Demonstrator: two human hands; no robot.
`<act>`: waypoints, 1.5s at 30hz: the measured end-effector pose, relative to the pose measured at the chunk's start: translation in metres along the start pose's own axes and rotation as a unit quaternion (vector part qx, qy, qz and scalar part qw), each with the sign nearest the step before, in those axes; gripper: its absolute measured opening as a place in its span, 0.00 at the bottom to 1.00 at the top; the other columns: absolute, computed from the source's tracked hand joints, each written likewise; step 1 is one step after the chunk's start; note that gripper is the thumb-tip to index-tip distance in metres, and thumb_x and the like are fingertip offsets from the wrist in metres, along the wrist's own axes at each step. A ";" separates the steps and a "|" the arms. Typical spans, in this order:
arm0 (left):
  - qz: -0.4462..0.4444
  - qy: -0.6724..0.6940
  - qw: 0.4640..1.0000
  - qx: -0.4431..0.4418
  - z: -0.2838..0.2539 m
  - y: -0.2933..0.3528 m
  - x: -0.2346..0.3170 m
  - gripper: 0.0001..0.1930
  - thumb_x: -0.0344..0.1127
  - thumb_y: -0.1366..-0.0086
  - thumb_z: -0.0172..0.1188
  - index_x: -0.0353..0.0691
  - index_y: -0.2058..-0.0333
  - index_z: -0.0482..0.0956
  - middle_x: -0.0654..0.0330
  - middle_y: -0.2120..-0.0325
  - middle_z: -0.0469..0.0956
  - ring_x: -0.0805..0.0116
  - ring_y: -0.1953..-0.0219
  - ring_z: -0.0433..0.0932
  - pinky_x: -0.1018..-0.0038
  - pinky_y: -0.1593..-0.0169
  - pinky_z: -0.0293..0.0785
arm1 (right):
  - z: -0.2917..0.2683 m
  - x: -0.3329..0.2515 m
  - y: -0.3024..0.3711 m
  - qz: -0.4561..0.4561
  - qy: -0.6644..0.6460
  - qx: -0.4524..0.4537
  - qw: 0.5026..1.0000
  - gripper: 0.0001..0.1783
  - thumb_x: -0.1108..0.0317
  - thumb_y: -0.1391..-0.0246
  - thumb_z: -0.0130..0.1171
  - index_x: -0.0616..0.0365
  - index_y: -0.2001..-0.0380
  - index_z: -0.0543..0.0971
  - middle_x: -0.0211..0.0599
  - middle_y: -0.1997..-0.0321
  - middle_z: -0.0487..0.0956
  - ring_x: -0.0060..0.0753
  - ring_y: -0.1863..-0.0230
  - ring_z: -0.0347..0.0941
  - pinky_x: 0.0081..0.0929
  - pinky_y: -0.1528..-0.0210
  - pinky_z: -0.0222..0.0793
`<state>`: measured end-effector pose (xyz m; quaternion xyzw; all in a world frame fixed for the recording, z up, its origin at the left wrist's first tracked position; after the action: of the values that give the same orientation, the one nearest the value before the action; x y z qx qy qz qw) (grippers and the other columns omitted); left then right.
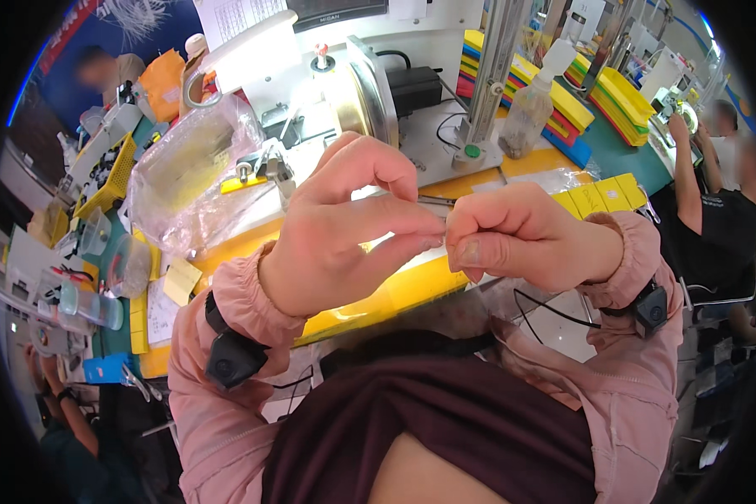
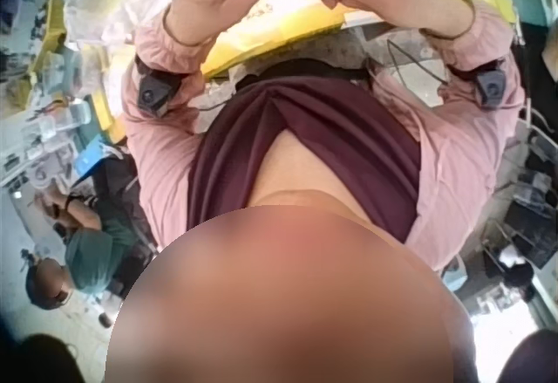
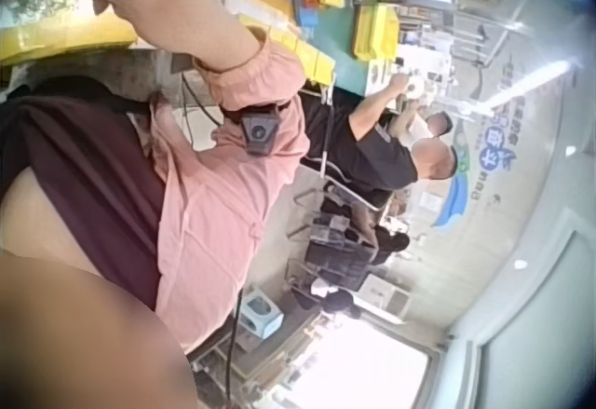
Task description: Assembling small electronic components using a specialized machine and hand tools.
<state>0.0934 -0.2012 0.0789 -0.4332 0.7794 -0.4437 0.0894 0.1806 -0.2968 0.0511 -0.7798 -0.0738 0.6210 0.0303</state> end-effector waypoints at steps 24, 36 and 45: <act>-0.037 -0.175 0.979 0.095 -0.046 0.024 -0.004 0.06 0.25 0.65 0.54 0.40 0.82 0.70 0.54 0.66 0.68 0.54 0.64 0.67 0.63 0.60 0.63 | -0.176 0.043 0.028 -0.073 0.206 0.441 0.871 0.12 0.67 0.46 0.45 0.59 0.62 0.74 0.28 0.68 0.76 0.13 0.85 0.61 0.12 0.81 0.59; -0.117 0.019 0.895 0.431 -0.133 0.058 -0.044 0.02 0.27 0.48 0.49 0.36 0.76 0.66 0.55 0.63 0.67 0.67 0.58 0.64 0.71 0.51 0.57 | -0.201 0.002 0.081 -0.246 -0.192 0.356 0.881 0.13 0.63 0.49 0.47 0.56 0.82 0.66 0.26 0.85 0.65 0.17 0.84 0.62 0.16 0.86 0.54; -0.234 0.206 0.942 0.125 -0.052 0.014 -0.042 0.05 0.20 0.53 0.54 0.37 0.78 0.69 0.57 0.65 0.67 0.71 0.62 0.65 0.79 0.57 0.59 | -0.158 -0.024 0.122 0.153 0.677 0.289 0.659 0.12 0.66 0.57 0.58 0.64 0.70 0.73 0.28 0.78 0.73 0.14 0.81 0.65 0.15 0.80 0.59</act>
<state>0.0835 -0.1340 0.0879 -0.4877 0.5954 -0.6259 -0.1259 0.3386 -0.4135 0.0932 -0.9369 0.2709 -0.0930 0.2006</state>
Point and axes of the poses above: each hand's wrist, its own y-axis away from the middle knuckle, its own z-axis out of the palm, x = y × z, the point moved 6 cm from there along -y, towards the middle knuckle
